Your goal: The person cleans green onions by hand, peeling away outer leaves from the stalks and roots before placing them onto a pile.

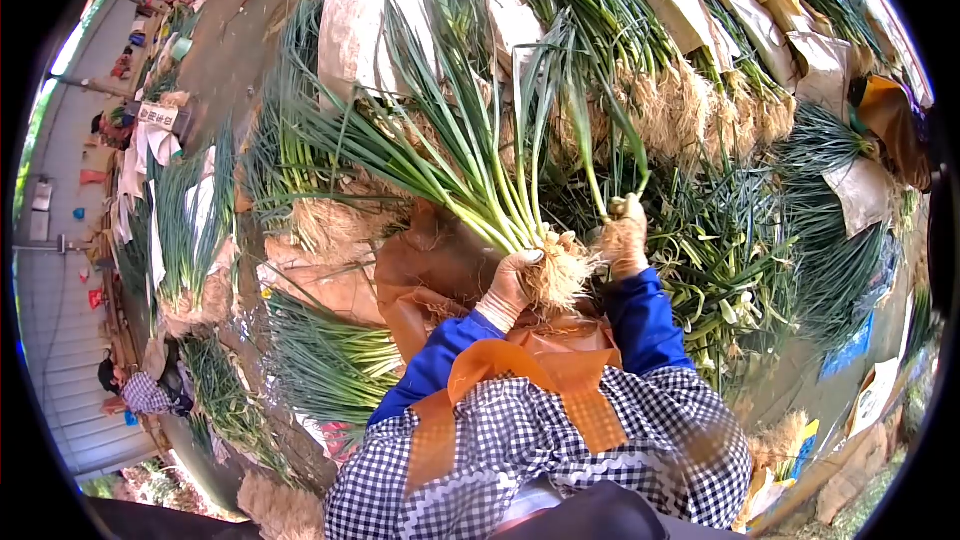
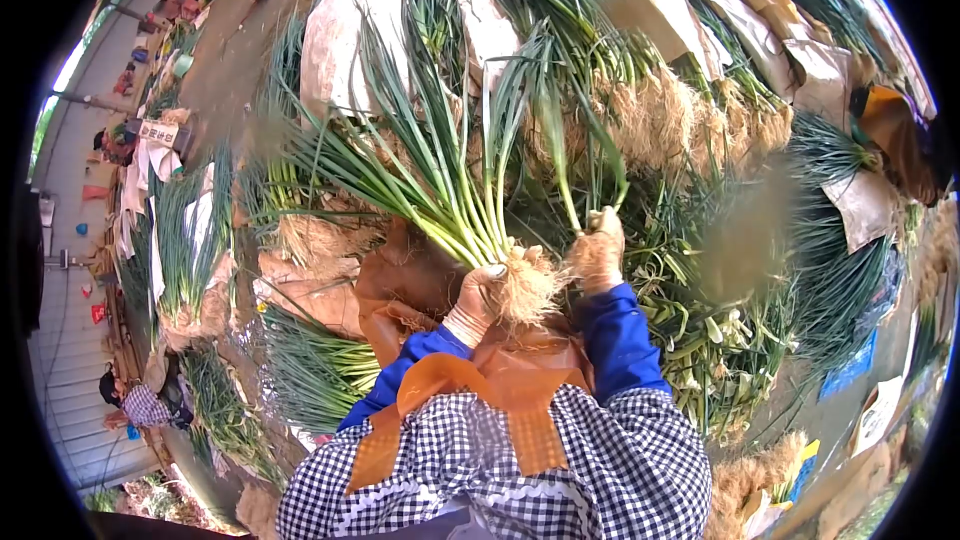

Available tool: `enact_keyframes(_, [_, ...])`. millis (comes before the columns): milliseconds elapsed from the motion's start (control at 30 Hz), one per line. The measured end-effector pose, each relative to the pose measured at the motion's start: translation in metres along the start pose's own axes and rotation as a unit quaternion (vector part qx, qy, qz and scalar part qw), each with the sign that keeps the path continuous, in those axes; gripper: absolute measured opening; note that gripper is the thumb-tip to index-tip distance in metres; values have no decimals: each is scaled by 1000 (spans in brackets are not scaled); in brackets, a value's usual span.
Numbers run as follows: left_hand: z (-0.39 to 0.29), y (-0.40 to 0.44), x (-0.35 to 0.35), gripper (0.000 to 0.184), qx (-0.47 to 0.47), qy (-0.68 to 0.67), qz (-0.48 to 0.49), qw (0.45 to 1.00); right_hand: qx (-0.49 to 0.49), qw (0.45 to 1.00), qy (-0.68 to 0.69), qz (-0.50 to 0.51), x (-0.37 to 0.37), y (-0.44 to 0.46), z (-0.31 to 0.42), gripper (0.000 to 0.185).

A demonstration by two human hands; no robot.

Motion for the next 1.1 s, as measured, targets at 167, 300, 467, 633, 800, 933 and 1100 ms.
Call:
enact_keyframes(167, [0,10,-5,59,-3,58,0,998,-8,993,-7,117,-42,-40,27,36])
enact_keyframes(300, [-3,12,36,47,-11,84,-69,994,203,942,-190,189,-75,-74,26,17])
enact_keyframes(467, [-6,8,40,41,-6,0,4,1000,18,989,-78,128,-42,-40,-13,30])
enact_keyframes(633, [-9,-7,26,34,-46,45,-91,994,54,979,-123,151,-15,-30,28,33])
enact_keyframes(800, [19,6,32,39,63,50,-34,996,380,841,-261,283,-78,-82,30,17])
enact_keyframes(933, [10,3,35,35,74,49,-34,995,74,938,-199,273,-68,-49,-3,22])
enact_keyframes(1100, [3,-2,42,43,45,80,-68,993,200,963,-179,2,15,25,81,37])
Point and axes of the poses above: each hand's wrist, its own y-axis towards the middle knuckle, its own x-axis out of the back of the hand, z = x × y, the point moved 9 cm from there along y, towards the middle knuckle, and after that the axes turned 4 degrees about -z, right-handed, at the moved point
